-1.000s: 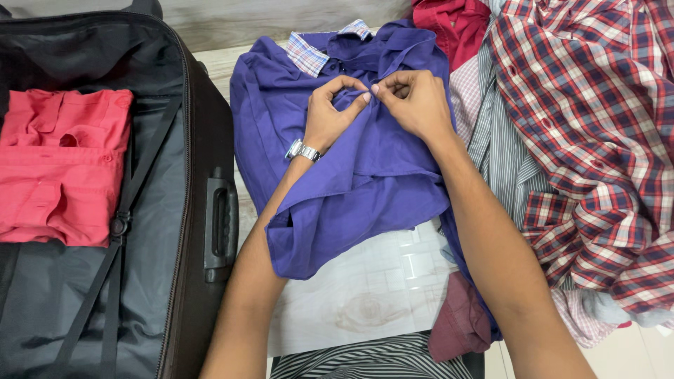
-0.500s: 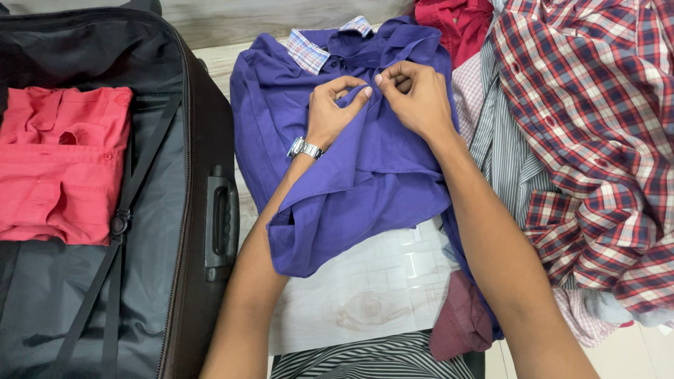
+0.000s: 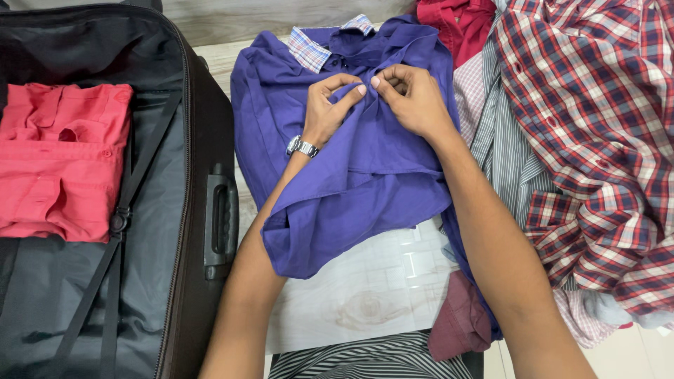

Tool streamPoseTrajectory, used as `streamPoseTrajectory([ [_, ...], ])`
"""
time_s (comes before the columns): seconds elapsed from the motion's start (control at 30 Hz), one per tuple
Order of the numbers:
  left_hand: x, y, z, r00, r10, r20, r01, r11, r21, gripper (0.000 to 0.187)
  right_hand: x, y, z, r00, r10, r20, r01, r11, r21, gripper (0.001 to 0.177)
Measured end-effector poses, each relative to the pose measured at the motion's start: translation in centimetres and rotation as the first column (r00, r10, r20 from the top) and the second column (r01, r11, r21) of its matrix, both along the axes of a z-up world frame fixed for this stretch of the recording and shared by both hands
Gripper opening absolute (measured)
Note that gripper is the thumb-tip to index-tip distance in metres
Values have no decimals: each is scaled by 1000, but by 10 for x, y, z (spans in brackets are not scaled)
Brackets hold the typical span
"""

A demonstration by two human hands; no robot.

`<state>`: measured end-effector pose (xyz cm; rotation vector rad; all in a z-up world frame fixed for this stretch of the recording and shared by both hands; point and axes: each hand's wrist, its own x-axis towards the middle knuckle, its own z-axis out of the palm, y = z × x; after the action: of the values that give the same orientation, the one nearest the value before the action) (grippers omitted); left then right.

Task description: The person buttons a blue shirt and a red shirt, folds them, and places them into an open suitcase before closing the lid and pulling the zippers.

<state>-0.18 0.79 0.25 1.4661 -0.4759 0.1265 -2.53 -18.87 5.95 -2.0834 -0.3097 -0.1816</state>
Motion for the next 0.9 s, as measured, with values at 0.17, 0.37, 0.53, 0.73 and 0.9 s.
streamPoseTrajectory([
  [0.17, -1, 3, 3, 998, -59, -37, 57, 998, -31, 21, 10, -1, -18, 990, 136, -34, -126, 967, 223, 27],
  [0.37, 4, -2, -8, 999, -1, 51, 3, 999, -49, 12, 8, 3, -18, 988, 142, -56, -123, 958, 259, 29],
  [0.53, 6, -8, -14, 998, 44, 53, -41, 998, -56, 7, -5, 7, 2, 1000, 9, -7, -9, 996, 88, 28],
  [0.73, 9, -9, -15, 995, 52, 90, -49, 998, -34, 7, -10, 6, 12, 995, -67, 72, 70, 997, -34, 18],
  [0.9, 8, -10, -15, 981, 117, 153, -134, 985, 109, 8, -6, 6, 3, 992, -91, 83, 97, 993, -73, 16],
])
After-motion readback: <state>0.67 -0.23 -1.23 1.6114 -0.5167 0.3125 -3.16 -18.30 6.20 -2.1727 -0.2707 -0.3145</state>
